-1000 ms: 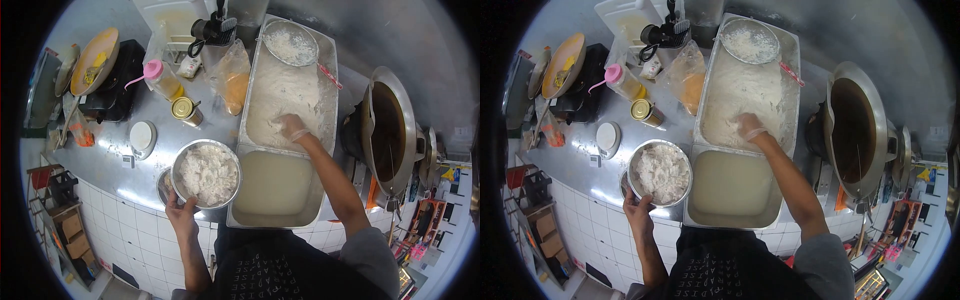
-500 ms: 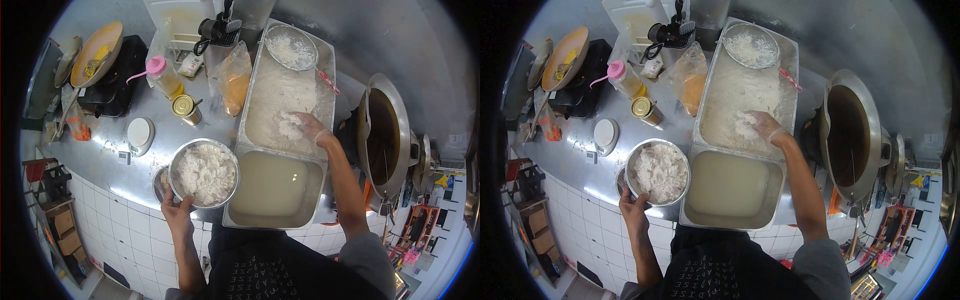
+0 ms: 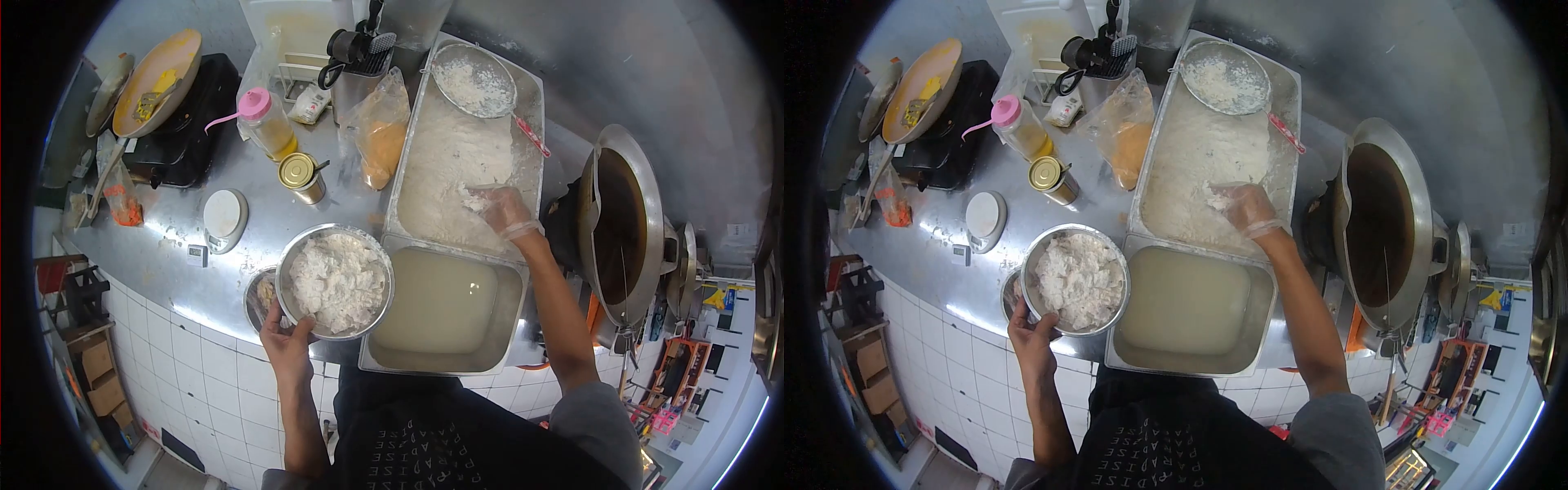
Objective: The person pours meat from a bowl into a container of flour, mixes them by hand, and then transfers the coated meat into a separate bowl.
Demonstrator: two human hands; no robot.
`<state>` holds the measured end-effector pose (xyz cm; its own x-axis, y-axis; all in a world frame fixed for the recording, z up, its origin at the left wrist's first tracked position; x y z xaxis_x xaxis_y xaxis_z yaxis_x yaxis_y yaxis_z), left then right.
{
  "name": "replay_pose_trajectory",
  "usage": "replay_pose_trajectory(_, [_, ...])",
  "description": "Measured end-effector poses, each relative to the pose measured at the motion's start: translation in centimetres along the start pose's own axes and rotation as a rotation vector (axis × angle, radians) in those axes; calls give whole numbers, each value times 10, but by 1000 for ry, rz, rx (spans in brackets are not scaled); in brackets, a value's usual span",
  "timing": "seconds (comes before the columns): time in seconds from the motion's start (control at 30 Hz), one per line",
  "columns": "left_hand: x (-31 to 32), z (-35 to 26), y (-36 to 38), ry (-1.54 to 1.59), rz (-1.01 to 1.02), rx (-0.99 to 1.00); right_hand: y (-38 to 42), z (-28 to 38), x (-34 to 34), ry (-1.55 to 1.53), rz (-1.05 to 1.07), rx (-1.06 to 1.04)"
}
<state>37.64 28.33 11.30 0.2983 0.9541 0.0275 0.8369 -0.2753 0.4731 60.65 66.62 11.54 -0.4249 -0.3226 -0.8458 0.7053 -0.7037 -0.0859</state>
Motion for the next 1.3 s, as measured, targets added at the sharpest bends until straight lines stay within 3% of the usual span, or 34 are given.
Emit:
replay_pose_trajectory(0.1, [3,-3,1,16,8,12,2,-28,15,-383,110,418])
replay_pose_trajectory(0.2, [4,0,1,13,20,2,4,-34,11,-371,50,604])
replay_pose_trajectory(0.3, [5,1,0,21,43,-13,27,-47,21,-689,75,1070])
replay_pose_trajectory(0.43, [7,5,0,28,35,-45,35,-64,35,-1055,124,1037])
replay_pose_trajectory(0.6, [8,4,-1,32,51,-26,18,5,4,-1075,57,1036])
replay_pose_trajectory(0.7, [8,3,0,14,44,-39,-2,26,-25,-463,-12,581])
replay_pose_trajectory(0.8, [7,3,0,13,41,-37,-2,-34,-6,-140,-17,450])
replay_pose_trajectory(0.9, [3,1,1,-13,31,-15,11,-66,28,399,290,384])
replay_pose_trajectory(1.0, [2,0,0,-31,34,-3,46,-82,88,453,158,253])
replay_pose_trajectory(1.13, [1,0,1,-14,7,20,40,-102,114,333,330,385])
replay_pose_trajectory(1.2, [2,-2,2,-35,30,9,35,-106,112,253,425,427])
replay_pose_trajectory(1.3, [2,-1,2,-27,23,1,28,-76,68,-48,270,439])
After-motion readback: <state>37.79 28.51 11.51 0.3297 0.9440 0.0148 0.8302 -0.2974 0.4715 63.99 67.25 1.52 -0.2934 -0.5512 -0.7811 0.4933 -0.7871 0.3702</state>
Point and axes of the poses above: each hand's wrist, its own y-axis away from the middle knuckle, its own x-axis out of the palm, z = x × y, the point moved 9 cm from there along -y, towards the middle knuckle, and after that the axes turned 14 degrees about -z, right-handed, at the moved point
